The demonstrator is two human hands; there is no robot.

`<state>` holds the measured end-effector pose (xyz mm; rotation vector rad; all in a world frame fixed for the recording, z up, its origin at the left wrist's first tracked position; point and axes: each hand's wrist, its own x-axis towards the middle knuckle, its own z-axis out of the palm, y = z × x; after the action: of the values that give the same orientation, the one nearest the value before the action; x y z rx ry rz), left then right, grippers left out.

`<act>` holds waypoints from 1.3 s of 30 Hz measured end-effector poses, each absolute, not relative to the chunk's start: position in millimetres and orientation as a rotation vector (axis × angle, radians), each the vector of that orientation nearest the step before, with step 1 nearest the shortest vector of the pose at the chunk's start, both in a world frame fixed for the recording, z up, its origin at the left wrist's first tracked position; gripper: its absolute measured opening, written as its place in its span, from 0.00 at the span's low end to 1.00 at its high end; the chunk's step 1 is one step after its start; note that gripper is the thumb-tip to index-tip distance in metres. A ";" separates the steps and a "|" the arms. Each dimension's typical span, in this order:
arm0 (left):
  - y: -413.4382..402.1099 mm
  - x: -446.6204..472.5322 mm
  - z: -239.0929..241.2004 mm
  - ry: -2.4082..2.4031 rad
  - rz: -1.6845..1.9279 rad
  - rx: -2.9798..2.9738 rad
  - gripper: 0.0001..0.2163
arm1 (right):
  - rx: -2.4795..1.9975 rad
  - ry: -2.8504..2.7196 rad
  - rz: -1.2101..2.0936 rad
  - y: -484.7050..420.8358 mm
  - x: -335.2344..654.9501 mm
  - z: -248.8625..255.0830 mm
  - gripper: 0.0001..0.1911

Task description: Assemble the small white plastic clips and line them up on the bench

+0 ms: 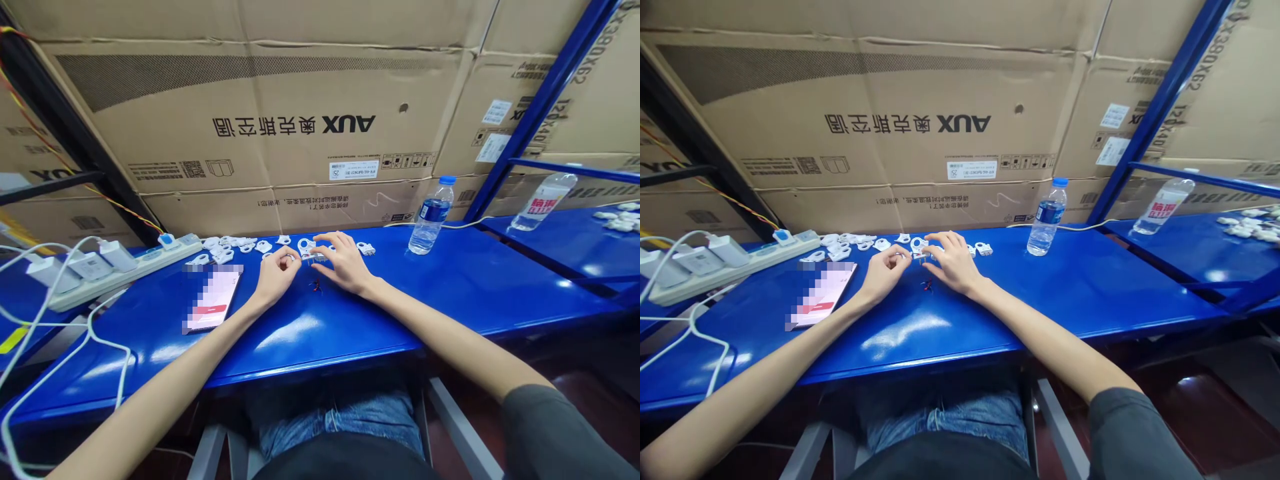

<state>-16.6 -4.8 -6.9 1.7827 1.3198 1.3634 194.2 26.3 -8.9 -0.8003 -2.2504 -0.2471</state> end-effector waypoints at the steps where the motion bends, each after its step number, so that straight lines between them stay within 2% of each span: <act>1: -4.8 -16.7 -7.4 1.314 1.349 1.794 0.07 | -0.814 -2.255 -0.246 27.7 195.0 -8.9 0.12; 13: -9.0 -19.7 -13.6 1.353 0.976 2.208 0.06 | -0.884 -2.260 -0.221 36.0 198.5 -13.9 0.12; 31: -11.3 -27.7 -8.4 1.372 0.665 2.452 0.07 | -0.868 -2.279 -0.160 38.1 187.2 -19.0 0.13; 39: -12.5 -27.8 -8.1 1.369 0.644 2.485 0.06 | -0.906 -2.291 -0.143 47.5 182.3 -26.1 0.13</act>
<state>-27.8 -12.5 -8.1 2.4851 1.3693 0.6443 182.3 47.5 -26.1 -0.9060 -2.2907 -0.1428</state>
